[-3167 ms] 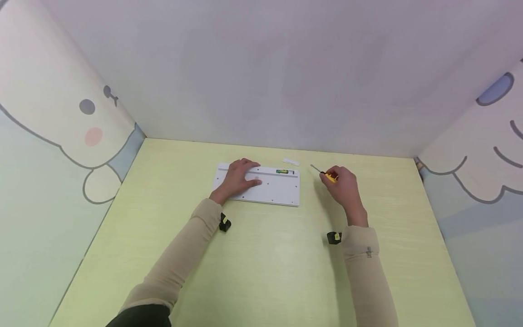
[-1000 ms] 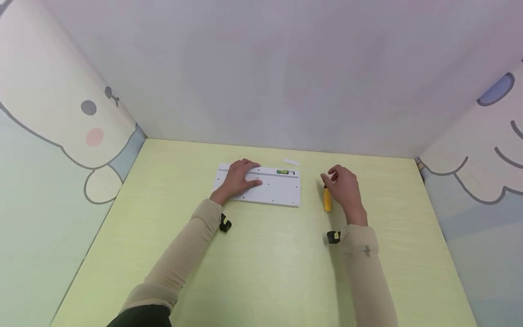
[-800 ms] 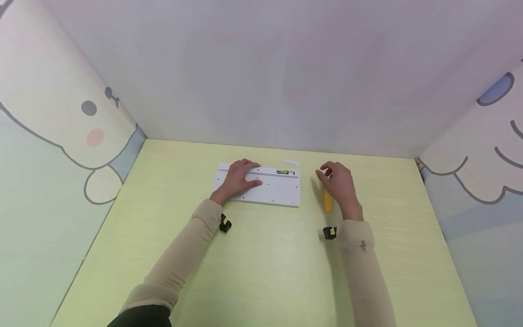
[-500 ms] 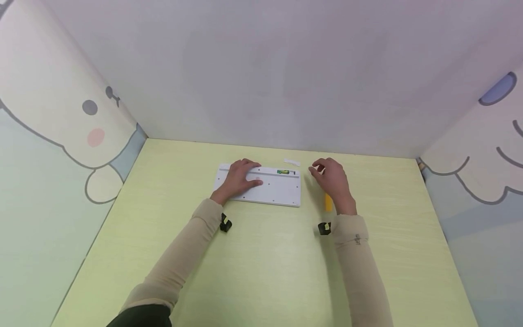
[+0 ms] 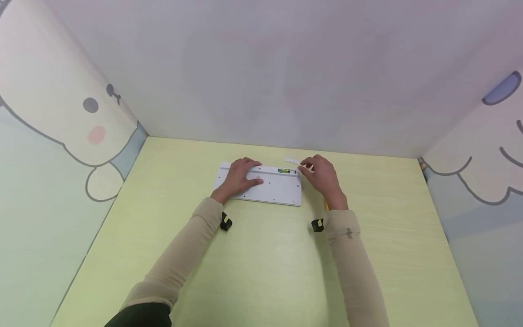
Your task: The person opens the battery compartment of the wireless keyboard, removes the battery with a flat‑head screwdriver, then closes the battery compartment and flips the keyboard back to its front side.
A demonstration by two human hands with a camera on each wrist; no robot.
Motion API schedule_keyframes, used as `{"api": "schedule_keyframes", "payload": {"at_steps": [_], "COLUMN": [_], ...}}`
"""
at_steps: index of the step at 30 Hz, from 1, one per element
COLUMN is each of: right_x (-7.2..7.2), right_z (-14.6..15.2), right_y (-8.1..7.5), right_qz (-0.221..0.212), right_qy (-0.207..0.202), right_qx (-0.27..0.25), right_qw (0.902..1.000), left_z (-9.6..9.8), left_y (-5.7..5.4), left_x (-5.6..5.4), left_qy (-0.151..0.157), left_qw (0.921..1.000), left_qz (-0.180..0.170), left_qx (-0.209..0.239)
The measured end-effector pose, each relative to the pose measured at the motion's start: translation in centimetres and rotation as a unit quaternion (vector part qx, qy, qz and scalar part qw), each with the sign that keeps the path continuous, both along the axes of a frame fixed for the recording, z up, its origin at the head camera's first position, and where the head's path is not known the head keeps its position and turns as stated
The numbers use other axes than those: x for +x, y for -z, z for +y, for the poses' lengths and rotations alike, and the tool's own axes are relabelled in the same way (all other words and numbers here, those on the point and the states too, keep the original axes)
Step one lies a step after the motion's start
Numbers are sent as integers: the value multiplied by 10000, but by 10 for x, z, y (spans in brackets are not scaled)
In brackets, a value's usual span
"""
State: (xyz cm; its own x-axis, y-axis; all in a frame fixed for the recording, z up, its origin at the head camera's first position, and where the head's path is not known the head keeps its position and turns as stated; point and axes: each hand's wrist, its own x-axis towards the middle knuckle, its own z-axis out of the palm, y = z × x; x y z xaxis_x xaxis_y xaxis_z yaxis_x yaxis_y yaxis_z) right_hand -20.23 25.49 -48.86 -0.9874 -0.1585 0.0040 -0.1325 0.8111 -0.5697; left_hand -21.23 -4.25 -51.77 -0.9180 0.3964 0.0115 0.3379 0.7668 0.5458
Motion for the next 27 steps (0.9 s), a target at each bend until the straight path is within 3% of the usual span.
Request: {"api": "schedule_keyframes", "payload": {"at_steps": [8, 17, 27], "right_x": [-5, -6, -7], "right_z": [-15, -28, -30], "right_y": [3, 8, 16], "right_qz": [55, -103, 299], "right_qy": [-354, -332, -447], "right_qx": [12, 94, 179], "right_qw": [9994, 9994, 9984], "left_z": [0, 0, -1], "left_y": [2, 3, 4], "left_x": [-3, -1, -2], "left_qy": [12, 5, 16], "left_qw": [10000, 10000, 10000], "left_qz": [51, 20, 69], "left_qx": [-62, -17, -14]}}
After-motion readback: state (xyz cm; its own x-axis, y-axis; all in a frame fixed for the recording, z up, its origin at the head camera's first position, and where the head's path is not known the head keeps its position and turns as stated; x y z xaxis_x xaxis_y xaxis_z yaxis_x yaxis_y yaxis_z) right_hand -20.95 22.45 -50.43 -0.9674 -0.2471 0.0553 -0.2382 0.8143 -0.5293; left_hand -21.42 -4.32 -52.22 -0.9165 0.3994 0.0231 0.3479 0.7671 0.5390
